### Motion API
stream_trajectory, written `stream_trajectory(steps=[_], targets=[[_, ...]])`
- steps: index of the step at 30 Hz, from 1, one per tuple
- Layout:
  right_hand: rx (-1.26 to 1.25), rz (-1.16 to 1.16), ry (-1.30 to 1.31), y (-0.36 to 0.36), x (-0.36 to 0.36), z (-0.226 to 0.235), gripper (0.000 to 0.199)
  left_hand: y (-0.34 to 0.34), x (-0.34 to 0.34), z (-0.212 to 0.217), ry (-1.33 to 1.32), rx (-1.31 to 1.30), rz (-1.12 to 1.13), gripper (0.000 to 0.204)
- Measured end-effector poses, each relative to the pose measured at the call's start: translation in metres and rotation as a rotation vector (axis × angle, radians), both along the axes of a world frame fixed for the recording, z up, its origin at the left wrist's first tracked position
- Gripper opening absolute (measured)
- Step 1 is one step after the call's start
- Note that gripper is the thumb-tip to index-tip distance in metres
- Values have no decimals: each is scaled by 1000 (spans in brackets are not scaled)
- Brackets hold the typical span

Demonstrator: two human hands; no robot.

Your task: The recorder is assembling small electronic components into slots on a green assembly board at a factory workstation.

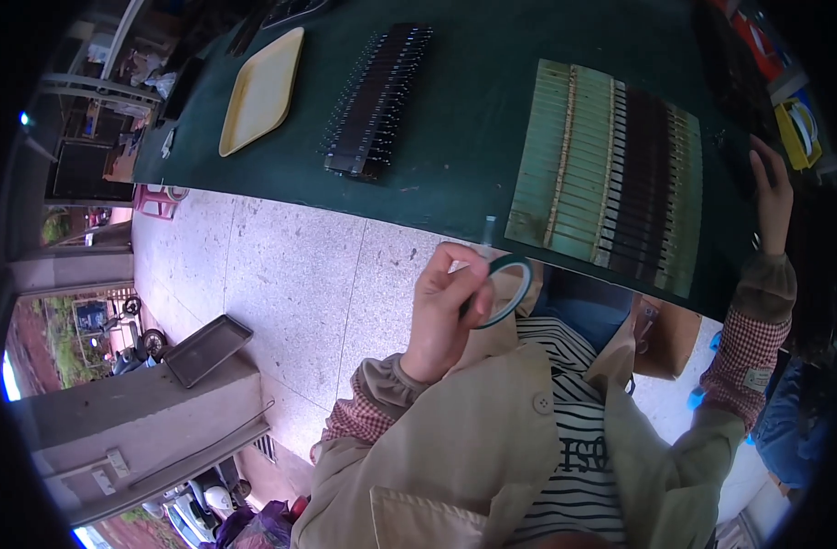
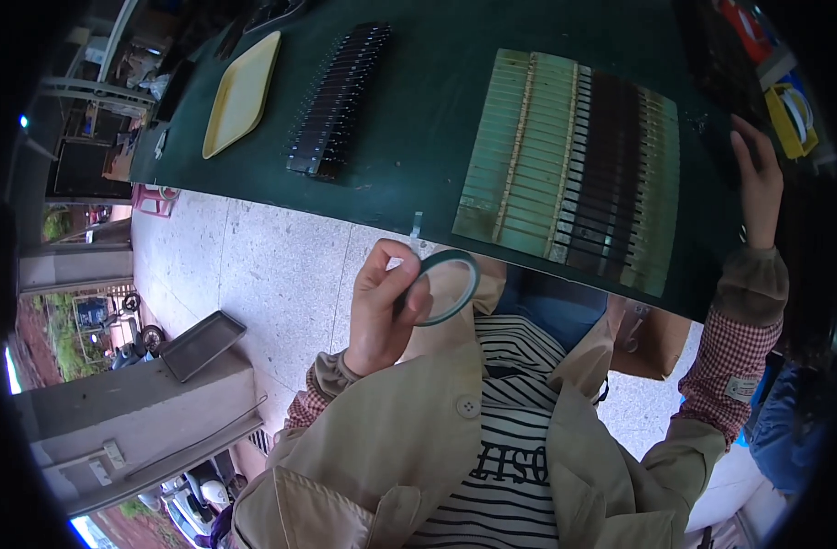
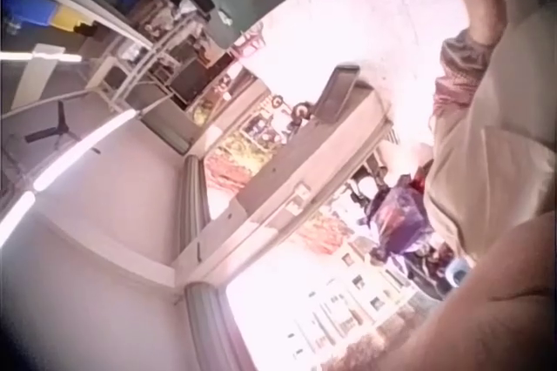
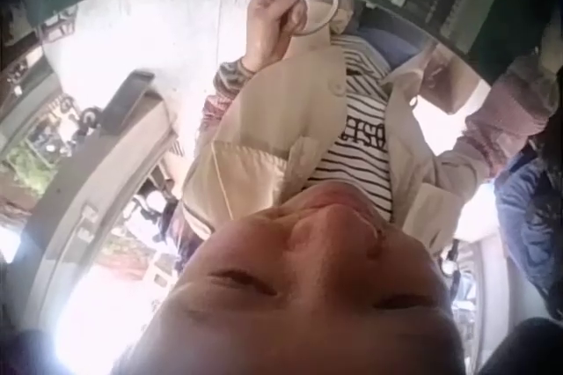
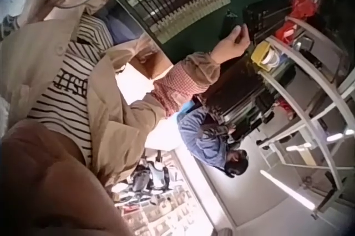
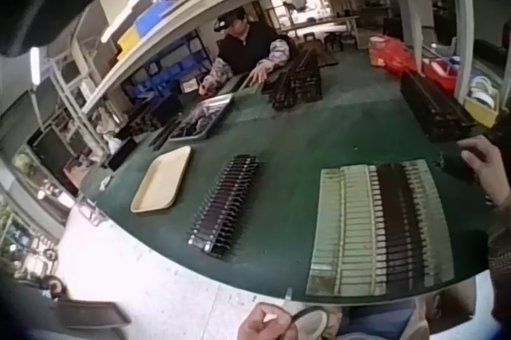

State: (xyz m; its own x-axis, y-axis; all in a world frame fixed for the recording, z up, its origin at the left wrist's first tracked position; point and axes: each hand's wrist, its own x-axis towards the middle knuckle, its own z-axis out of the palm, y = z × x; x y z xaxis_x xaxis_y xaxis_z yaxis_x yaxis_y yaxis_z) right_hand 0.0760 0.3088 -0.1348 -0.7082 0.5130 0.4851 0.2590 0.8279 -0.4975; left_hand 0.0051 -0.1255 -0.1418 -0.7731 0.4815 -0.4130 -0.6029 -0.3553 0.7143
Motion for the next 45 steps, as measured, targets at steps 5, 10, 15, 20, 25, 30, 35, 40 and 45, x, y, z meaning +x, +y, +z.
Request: stream_trajectory(steps=[5, 10, 15, 20, 25, 30, 35, 40, 45], targets=[[-856, 296, -175, -117, 0, 34, 21, 47, 17, 5, 58, -69, -253, 4], [-1216, 494, -396, -182, 10, 34, 16, 71, 26, -3, 92, -103, -396, 6], [-850, 591, -209, -182, 11, 8, 8, 78, 31, -13, 151, -71, -470, 7], [-724, 311, 138, -116, -37, 28, 7, 64, 34, -26, -71, -49, -742, 15], [-433, 172, 160, -5, -106, 9, 12, 56, 33, -42, -38, 90, -1108, 20], [-374, 363, -2, -28, -151, -34, 11, 51, 31, -49, 468, 204, -1067, 22], [-54, 423, -100, -43, -160, -46, 13, 51, 19, -56, 454, 184, -1164, 23], [-25, 391, -135, -44, -161, -48, 11, 50, 16, -60, 447, 178, -1165, 23], [65, 374, -119, -48, -159, -51, 10, 51, 17, -63, 474, 171, -1157, 24]])
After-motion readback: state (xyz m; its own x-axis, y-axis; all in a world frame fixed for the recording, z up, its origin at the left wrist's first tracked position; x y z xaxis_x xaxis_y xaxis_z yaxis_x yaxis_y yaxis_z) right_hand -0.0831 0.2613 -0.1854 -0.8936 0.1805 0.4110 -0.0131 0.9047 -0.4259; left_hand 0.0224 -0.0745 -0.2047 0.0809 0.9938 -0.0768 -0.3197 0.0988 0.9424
